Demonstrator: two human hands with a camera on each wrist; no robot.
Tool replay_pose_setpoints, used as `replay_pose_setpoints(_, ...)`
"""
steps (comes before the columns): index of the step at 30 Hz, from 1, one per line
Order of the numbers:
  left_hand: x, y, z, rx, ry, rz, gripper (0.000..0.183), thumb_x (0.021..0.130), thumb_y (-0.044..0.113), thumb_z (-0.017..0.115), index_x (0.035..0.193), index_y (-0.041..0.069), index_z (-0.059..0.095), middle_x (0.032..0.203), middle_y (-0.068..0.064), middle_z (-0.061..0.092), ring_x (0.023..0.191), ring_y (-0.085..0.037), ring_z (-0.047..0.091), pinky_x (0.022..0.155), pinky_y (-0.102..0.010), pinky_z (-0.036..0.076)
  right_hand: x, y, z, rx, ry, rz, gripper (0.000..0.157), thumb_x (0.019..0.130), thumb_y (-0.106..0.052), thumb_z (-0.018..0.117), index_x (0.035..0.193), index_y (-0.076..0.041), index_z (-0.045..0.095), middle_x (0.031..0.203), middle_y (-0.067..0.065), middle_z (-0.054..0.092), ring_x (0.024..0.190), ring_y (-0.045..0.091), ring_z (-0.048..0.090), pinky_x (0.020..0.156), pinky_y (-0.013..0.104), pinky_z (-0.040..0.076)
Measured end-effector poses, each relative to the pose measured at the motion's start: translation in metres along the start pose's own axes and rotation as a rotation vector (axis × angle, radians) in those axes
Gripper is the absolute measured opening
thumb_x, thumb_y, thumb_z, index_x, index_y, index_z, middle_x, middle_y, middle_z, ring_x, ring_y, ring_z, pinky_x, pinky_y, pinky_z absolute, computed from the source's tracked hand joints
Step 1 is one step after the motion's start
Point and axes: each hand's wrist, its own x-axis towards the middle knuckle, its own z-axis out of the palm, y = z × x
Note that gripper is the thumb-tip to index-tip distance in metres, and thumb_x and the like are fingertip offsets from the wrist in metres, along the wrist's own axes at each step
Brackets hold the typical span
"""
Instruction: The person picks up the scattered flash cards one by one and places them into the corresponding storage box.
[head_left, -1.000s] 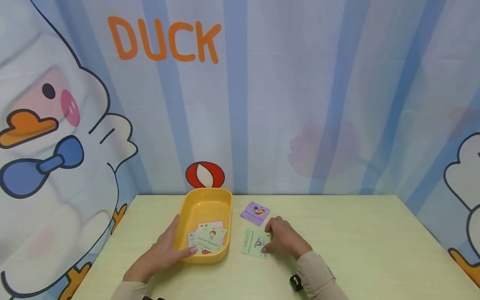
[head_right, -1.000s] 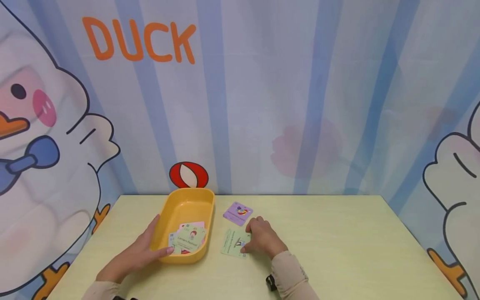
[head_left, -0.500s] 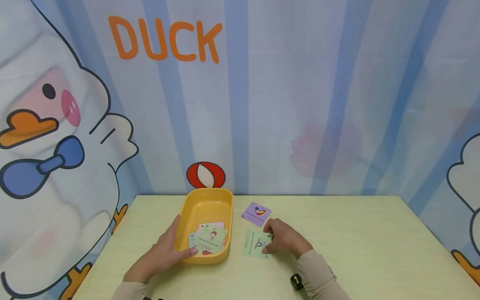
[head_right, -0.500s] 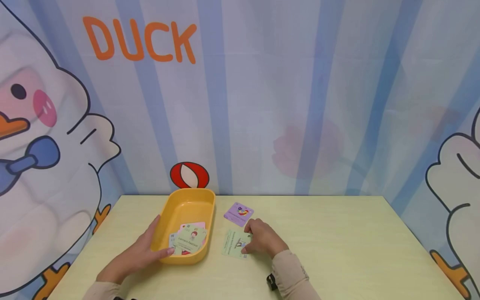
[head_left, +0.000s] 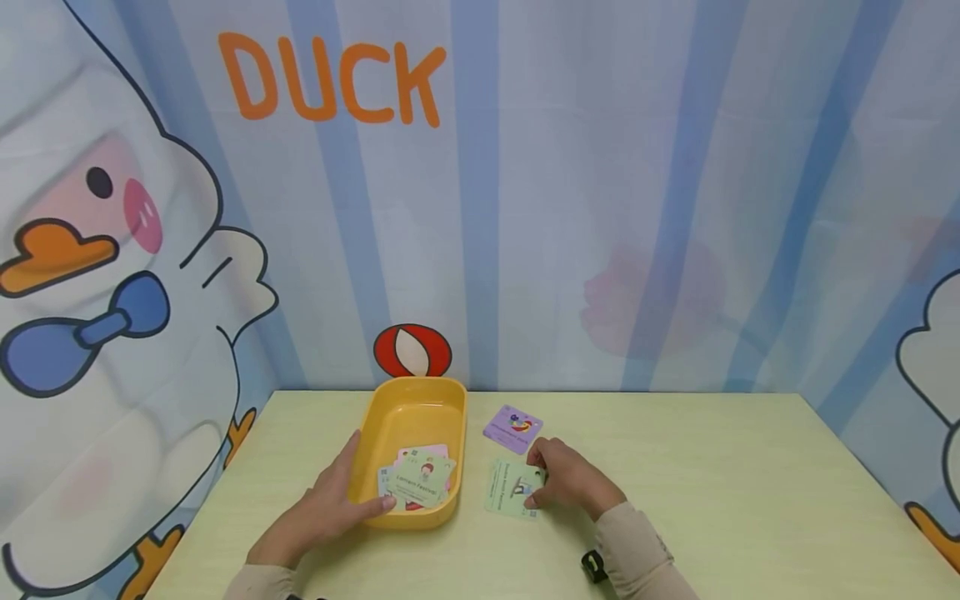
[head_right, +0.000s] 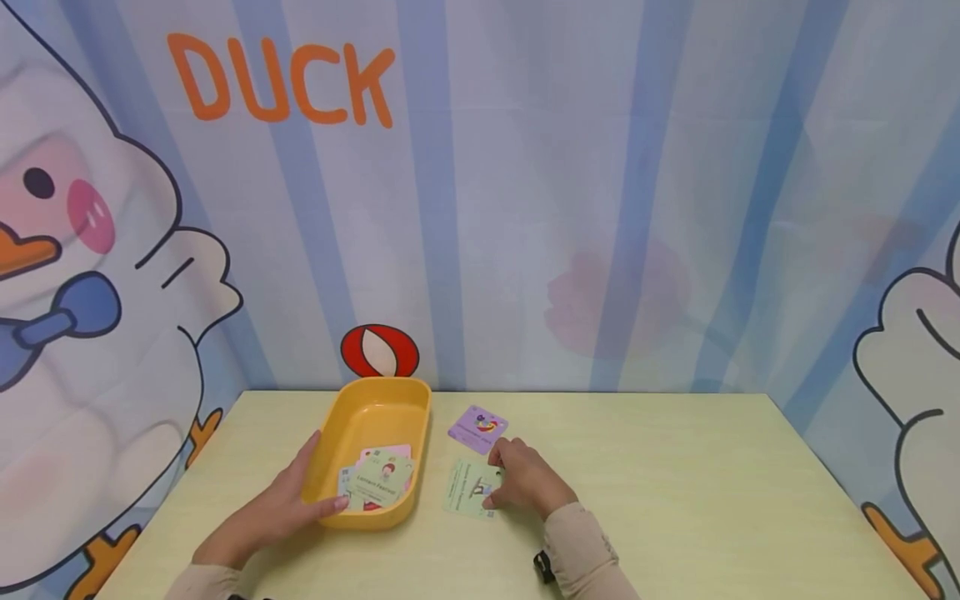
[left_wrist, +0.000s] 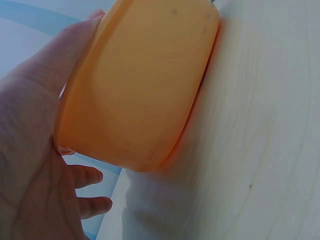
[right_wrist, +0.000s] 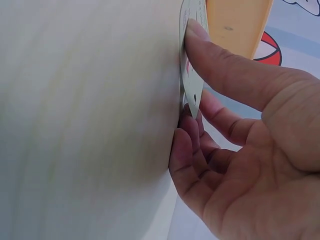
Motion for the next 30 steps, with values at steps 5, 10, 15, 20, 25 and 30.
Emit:
replay_pose_setpoints(5,0.0007,-0.0011,0.0005,-0.001,0.004,0.011,0.124,0.079,0.058,0.081,0.163,0.013,0.000,0.166,-0.017,0.022,0.141,-0.038,0.037,0.116,-0.067,0.028,-0.0009,-0.0009,-0.0001,-0.001,-0.006,0.000,0.051,0.072,-0.010,0.092,0.107,-0.007,0.055,0.103,0.005,0.055,0.093,0.020,0.051,0.088,0.040,0.047)
replay_pose_setpoints(10,0.0007,-0.0012,0.0004,-0.004,0.002,0.005,0.125,0.079,0.058,0.080,0.163,0.013,0.000,0.167,-0.017,0.021,0.142,-0.039,0.036,0.116,-0.066,0.028,-0.0011,-0.0019,-0.0004,0.003,-0.016,0.005,0.052,0.072,-0.009,0.092,0.108,-0.007,0.055,0.104,0.005,0.056,0.094,0.021,0.051,0.087,0.040,0.047)
replay_pose_setpoints(15,0.0007,-0.0023,0.0000,-0.005,-0.003,0.012,0.125,0.080,0.058,0.080,0.163,0.012,-0.001,0.167,-0.018,0.019,0.143,-0.039,0.035,0.117,-0.066,0.027,-0.0017,-0.0020,-0.0002,0.010,-0.013,-0.021,0.052,0.072,-0.008,0.092,0.108,-0.007,0.054,0.104,0.007,0.056,0.093,0.021,0.051,0.085,0.040,0.047)
replay_pose_setpoints(20,0.0008,-0.0019,-0.0005,-0.013,-0.001,0.011,0.124,0.080,0.057,0.080,0.163,0.013,0.000,0.167,-0.017,0.020,0.142,-0.038,0.036,0.117,-0.066,0.027,-0.0011,-0.0004,-0.0012,0.033,-0.028,-0.053,0.052,0.073,-0.007,0.091,0.109,-0.007,0.053,0.100,0.006,0.057,0.090,0.020,0.052,0.081,0.038,0.045)
replay_pose_setpoints(25,-0.0001,-0.0014,0.0006,0.006,-0.007,-0.012,0.126,0.079,0.059,0.080,0.163,0.011,0.000,0.168,-0.018,0.017,0.145,-0.041,0.032,0.117,-0.067,0.026,-0.0009,0.0021,-0.0020,0.047,-0.048,-0.060,0.052,0.073,-0.007,0.091,0.109,-0.007,0.054,0.096,0.005,0.058,0.086,0.020,0.053,0.078,0.036,0.044)
replay_pose_setpoints(30,-0.0002,-0.0006,0.0004,0.008,-0.007,-0.008,0.126,0.079,0.060,0.080,0.163,0.012,0.000,0.168,-0.018,0.017,0.144,-0.040,0.033,0.117,-0.066,0.027,-0.0008,0.0019,-0.0040,0.033,-0.043,-0.053,0.052,0.073,-0.008,0.091,0.110,-0.008,0.054,0.097,0.005,0.060,0.086,0.019,0.054,0.077,0.036,0.043)
